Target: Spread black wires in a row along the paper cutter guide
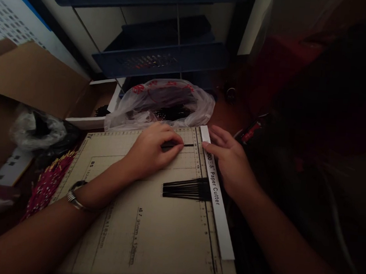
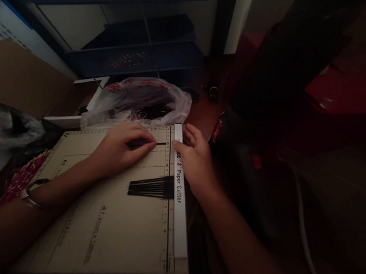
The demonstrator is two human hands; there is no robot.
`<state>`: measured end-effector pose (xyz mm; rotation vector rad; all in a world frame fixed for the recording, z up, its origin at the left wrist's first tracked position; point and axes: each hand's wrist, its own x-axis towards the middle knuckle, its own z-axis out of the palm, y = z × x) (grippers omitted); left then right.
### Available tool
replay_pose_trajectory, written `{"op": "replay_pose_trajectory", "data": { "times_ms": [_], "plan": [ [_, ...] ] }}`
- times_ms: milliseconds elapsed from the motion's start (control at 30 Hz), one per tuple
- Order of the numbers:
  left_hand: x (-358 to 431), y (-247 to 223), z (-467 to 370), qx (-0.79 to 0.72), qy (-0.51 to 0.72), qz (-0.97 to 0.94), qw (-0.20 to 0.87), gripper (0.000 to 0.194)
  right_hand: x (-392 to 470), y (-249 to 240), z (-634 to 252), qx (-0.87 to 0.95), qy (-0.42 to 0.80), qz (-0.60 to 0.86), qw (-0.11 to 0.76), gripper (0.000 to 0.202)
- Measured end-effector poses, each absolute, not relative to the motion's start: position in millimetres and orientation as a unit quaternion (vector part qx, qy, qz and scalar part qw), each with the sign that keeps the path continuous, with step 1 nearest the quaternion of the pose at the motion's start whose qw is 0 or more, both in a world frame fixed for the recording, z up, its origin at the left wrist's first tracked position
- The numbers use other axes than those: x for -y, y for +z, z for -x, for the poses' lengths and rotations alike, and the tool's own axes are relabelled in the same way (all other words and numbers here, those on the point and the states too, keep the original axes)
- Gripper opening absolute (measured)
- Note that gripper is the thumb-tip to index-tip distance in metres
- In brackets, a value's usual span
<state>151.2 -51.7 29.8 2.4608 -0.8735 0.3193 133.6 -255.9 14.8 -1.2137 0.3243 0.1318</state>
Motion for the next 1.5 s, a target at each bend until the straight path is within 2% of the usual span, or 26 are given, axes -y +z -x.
{"op": "replay_pose_trajectory", "data": {
  "times_ms": [100, 200, 267, 467, 600, 900, 1167, 1400, 1500],
  "plan": [
    [51, 31, -149, 0.309, 0.124, -0.907, 0.257, 0.01, 257, 14, -134, -0.139, 0.059, 0.58, 0.801, 0.062],
    [54, 41, -138, 0.293, 0.19, -0.9, 0.259, 0.013, 259, 10, -135, -0.121, 0.062, 0.593, 0.794, 0.063],
    [58, 51, -127, 0.323, 0.214, -0.885, 0.257, 0.009, 259, 10, -135, -0.115, 0.064, 0.598, 0.791, 0.063],
    [69, 66, -105, 0.389, 0.049, -0.876, 0.283, 0.01, 255, 19, -134, -0.165, 0.069, 0.562, 0.808, 0.056],
    [68, 58, -105, 0.375, -0.001, -0.881, 0.289, 0.009, 253, 21, -133, -0.181, 0.062, 0.544, 0.817, 0.052],
    [68, 54, -106, 0.377, -0.021, -0.888, 0.261, 0.012, 256, 17, -133, -0.137, 0.062, 0.574, 0.805, 0.048],
    [56, 55, -116, 0.355, 0.066, -0.919, 0.16, 0.015, 259, 11, -132, -0.099, 0.056, 0.6, 0.792, 0.051],
    [53, 45, -121, 0.314, 0.045, -0.919, 0.233, 0.013, 258, 6, -133, -0.054, 0.039, 0.637, 0.768, 0.061],
    [54, 41, -121, 0.301, 0.053, -0.916, 0.26, 0.014, 258, 6, -132, -0.033, -0.029, 0.671, 0.74, 0.053]
  ]
}}
